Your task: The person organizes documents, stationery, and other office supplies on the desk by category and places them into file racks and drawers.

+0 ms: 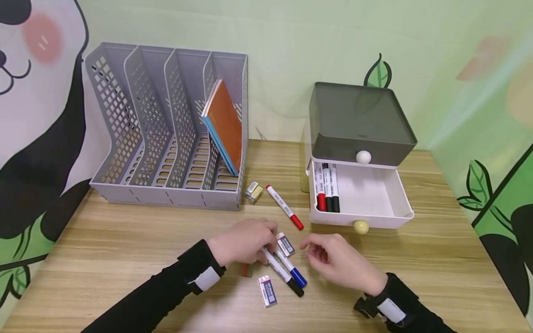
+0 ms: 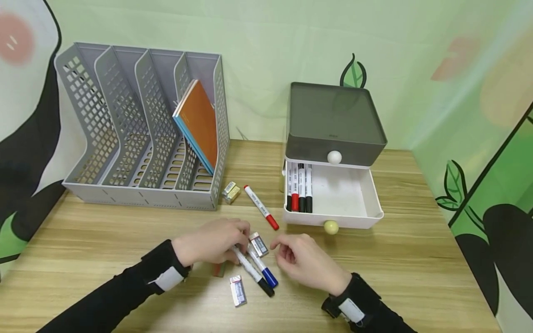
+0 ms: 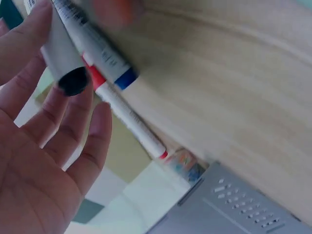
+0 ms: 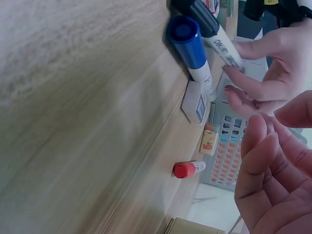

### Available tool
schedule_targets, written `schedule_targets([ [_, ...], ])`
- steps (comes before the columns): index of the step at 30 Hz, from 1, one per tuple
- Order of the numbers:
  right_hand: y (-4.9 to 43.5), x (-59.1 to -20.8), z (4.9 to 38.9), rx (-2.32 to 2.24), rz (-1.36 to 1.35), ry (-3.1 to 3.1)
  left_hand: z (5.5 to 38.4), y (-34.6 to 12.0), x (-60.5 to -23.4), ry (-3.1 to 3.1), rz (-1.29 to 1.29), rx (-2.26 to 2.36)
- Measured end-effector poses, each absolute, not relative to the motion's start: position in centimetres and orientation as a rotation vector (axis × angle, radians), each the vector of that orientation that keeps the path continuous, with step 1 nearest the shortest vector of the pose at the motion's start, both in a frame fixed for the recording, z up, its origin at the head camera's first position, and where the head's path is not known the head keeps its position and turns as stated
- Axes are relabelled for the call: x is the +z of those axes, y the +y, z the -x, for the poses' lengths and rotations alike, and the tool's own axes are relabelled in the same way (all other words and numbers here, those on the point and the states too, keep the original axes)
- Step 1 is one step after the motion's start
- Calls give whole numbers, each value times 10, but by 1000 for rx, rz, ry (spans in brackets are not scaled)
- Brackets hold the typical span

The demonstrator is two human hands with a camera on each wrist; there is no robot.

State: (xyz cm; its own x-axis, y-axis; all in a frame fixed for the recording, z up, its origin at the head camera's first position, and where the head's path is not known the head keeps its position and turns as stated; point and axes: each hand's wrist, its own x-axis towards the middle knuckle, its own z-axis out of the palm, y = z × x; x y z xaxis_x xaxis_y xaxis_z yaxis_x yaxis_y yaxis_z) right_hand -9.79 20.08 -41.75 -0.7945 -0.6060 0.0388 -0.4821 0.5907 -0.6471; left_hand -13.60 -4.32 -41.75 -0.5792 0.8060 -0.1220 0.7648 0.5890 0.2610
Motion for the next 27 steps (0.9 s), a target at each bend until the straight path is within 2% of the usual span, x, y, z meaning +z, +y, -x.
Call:
schedule_targets([
  [6,199,-415,98,-1044,895,2640,142,-49,-401,2529,-1306,489],
  [14,192,-412,97,-1255,929,2624,151,-52,-376,2544,-1450,724],
  [27,180,-397,97,-1694,787,2168,153,-45,-354,2416,-1487,1191],
])
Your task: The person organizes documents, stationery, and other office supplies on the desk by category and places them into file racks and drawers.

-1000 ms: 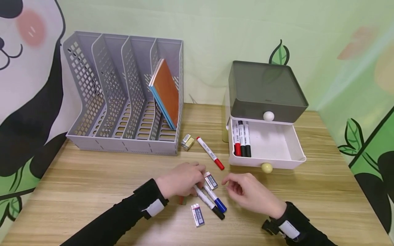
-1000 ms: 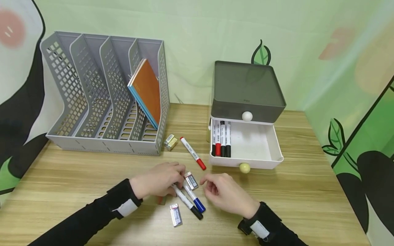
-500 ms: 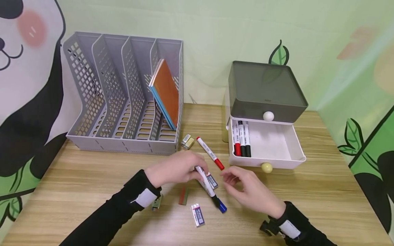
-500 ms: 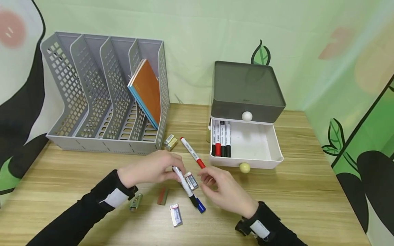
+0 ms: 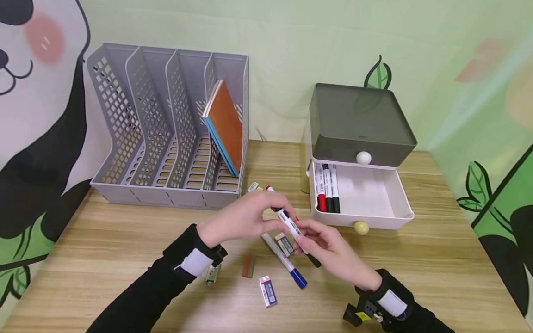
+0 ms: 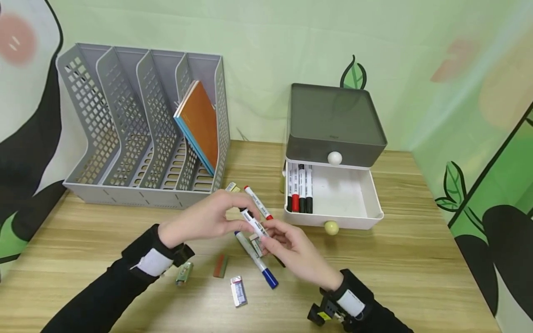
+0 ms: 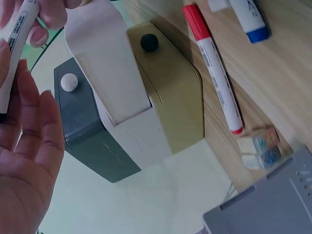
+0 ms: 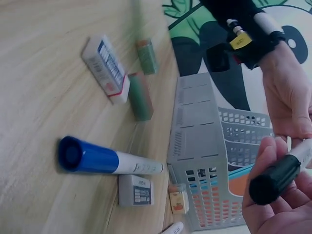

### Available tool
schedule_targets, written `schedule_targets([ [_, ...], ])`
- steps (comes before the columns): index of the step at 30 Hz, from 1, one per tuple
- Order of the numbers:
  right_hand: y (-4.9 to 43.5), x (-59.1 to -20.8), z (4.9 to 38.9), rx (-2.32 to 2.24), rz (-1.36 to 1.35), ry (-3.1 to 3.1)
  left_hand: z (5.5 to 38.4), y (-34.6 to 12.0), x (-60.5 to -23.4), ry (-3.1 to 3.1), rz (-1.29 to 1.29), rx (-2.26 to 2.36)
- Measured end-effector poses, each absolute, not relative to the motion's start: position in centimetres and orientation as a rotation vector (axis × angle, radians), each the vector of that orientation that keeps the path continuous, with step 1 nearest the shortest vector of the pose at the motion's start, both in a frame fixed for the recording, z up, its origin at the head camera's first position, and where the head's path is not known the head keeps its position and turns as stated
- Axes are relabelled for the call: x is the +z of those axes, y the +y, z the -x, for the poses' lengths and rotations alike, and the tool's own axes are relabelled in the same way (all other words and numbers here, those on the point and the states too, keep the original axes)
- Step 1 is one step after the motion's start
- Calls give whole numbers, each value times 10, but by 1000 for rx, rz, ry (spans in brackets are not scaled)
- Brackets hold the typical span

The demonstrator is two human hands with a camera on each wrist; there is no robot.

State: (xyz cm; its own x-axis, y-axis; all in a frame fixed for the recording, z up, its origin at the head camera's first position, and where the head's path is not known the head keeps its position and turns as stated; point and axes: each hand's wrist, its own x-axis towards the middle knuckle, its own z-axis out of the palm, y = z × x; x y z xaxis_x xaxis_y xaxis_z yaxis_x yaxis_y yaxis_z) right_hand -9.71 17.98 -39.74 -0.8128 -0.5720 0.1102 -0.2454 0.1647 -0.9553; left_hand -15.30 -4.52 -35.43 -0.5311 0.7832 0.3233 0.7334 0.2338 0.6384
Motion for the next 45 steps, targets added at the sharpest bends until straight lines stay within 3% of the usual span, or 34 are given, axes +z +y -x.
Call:
schedule_targets([
  [27,205,-365,104,-1682,669,2485,159,-4,-357,2569,-1228,1663],
  [38,234,-343,128,-1709,479,2629,162,19,-367,2910,-1387,1065],
  [45,245,-340,142,-1477,441,2677,164,31,-381,2941,-1573,772],
])
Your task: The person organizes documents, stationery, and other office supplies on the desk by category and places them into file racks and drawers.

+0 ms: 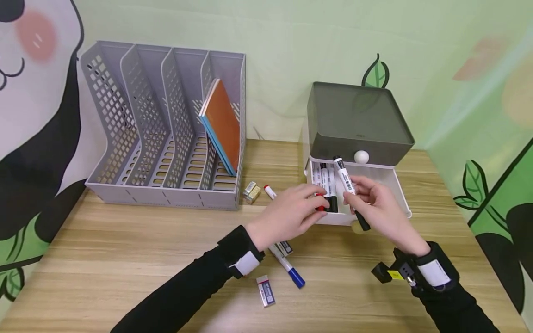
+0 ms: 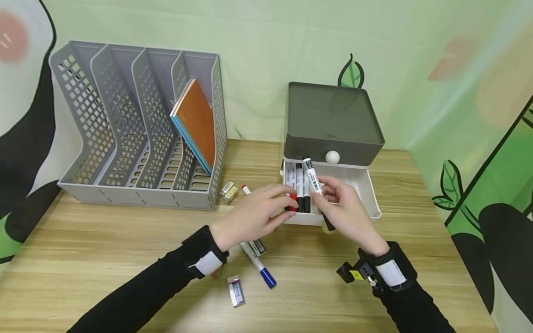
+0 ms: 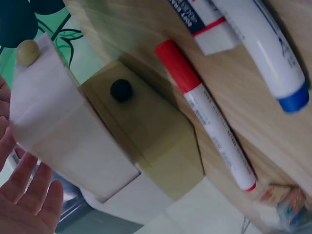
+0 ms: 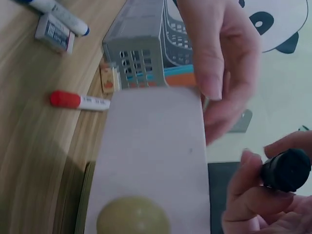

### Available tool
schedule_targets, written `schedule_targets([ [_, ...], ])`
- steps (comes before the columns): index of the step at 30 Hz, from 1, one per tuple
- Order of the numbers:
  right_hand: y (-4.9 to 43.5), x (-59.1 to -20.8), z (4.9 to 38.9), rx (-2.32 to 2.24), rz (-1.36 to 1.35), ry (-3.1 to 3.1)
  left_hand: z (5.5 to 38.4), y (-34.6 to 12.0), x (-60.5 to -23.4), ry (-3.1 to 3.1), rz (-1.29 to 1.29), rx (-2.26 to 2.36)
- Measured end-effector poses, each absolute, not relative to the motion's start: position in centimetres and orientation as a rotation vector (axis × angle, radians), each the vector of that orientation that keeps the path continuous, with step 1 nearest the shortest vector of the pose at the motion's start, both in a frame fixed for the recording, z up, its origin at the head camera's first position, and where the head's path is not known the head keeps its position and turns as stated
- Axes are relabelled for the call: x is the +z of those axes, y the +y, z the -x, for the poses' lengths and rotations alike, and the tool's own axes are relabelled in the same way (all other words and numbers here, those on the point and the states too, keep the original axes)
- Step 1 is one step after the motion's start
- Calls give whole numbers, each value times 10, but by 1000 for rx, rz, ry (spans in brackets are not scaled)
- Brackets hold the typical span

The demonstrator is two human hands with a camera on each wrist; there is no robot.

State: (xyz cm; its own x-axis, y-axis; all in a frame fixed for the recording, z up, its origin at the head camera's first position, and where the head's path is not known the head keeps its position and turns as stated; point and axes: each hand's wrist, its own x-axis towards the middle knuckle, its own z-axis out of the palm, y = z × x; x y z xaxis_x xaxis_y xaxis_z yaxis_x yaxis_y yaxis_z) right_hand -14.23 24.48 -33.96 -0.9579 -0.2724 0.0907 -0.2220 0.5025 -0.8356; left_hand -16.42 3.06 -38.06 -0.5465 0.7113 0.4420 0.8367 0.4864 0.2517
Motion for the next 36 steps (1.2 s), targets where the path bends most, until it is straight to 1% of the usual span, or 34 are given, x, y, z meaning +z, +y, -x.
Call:
schedule_targets([
  [4,250,-340,150,-1317,411,2686,166,33,-386,-2469,1324,-631],
  [10,260,-340,161,-1158,446,2691,167,33,-389,-2477,1310,-637],
  [15,267,-343,169,-1082,371,2679,166,33,-388,-2507,1302,-625],
  [21,271,-348,177,-1050,302,2693,165,34,-386,-2545,1282,-639],
  [36,265,-354,178,-1017,350,2662,165,33,-387,-2558,1263,-646],
])
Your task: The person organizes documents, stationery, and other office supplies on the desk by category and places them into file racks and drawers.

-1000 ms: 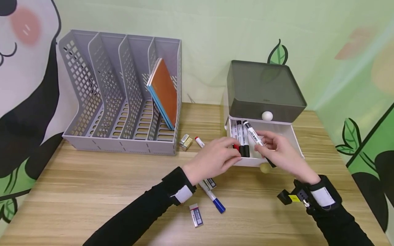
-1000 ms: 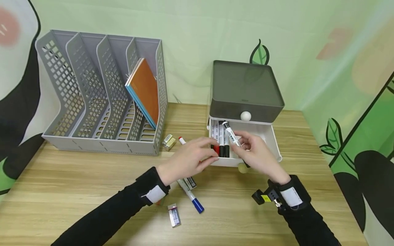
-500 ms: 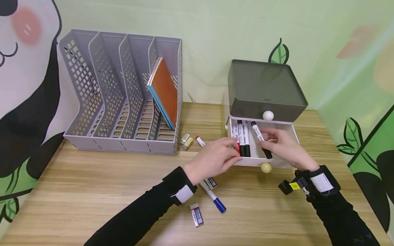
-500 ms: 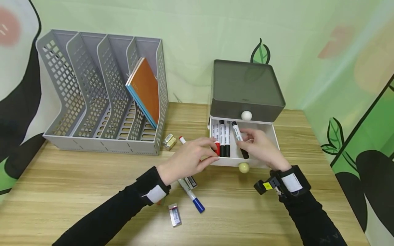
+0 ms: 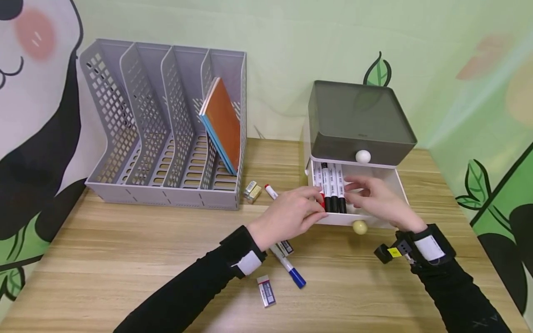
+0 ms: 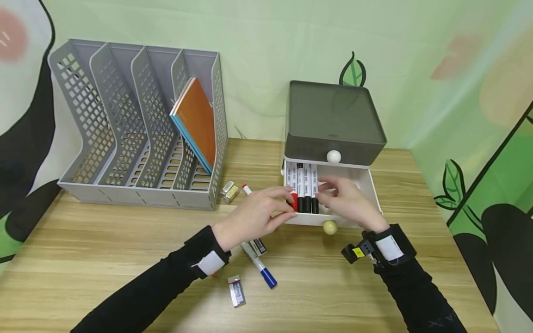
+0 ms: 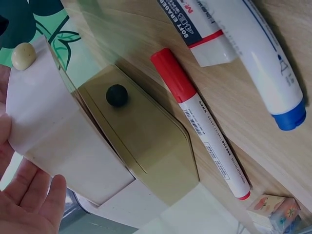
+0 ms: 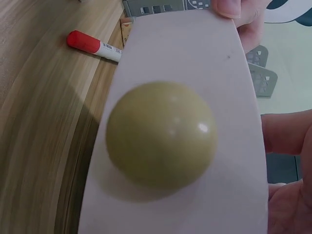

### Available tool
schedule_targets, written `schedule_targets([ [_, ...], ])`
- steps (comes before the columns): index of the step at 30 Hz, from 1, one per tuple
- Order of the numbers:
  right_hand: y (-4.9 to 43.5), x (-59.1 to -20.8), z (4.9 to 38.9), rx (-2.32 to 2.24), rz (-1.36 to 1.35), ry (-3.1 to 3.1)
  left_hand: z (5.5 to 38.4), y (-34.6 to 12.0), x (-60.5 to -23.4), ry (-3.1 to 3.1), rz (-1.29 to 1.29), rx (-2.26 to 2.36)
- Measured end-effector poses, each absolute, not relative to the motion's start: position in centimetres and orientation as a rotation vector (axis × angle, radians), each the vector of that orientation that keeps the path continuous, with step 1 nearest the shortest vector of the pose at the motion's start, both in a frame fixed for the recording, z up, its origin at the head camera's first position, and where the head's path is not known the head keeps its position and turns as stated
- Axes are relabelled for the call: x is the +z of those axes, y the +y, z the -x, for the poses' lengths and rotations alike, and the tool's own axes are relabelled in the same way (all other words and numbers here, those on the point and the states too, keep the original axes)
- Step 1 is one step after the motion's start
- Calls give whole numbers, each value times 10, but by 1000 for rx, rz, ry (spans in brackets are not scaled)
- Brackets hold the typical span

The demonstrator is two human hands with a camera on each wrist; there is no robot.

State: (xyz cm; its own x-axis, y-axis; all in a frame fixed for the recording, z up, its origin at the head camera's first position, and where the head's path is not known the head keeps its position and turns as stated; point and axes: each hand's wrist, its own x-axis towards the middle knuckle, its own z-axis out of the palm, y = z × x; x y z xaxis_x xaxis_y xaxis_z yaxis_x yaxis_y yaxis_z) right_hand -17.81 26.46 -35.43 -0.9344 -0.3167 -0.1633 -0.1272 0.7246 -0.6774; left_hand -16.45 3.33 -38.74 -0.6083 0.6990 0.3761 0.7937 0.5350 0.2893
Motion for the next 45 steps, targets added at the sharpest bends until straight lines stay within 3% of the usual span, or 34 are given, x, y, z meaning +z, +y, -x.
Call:
schedule_targets([
  [15,260,-362,171,-873,560,2808,163,32,-386,-2600,1282,-691],
  [45,249,-362,159,-882,640,3065,159,7,-382,-2568,1321,-906],
])
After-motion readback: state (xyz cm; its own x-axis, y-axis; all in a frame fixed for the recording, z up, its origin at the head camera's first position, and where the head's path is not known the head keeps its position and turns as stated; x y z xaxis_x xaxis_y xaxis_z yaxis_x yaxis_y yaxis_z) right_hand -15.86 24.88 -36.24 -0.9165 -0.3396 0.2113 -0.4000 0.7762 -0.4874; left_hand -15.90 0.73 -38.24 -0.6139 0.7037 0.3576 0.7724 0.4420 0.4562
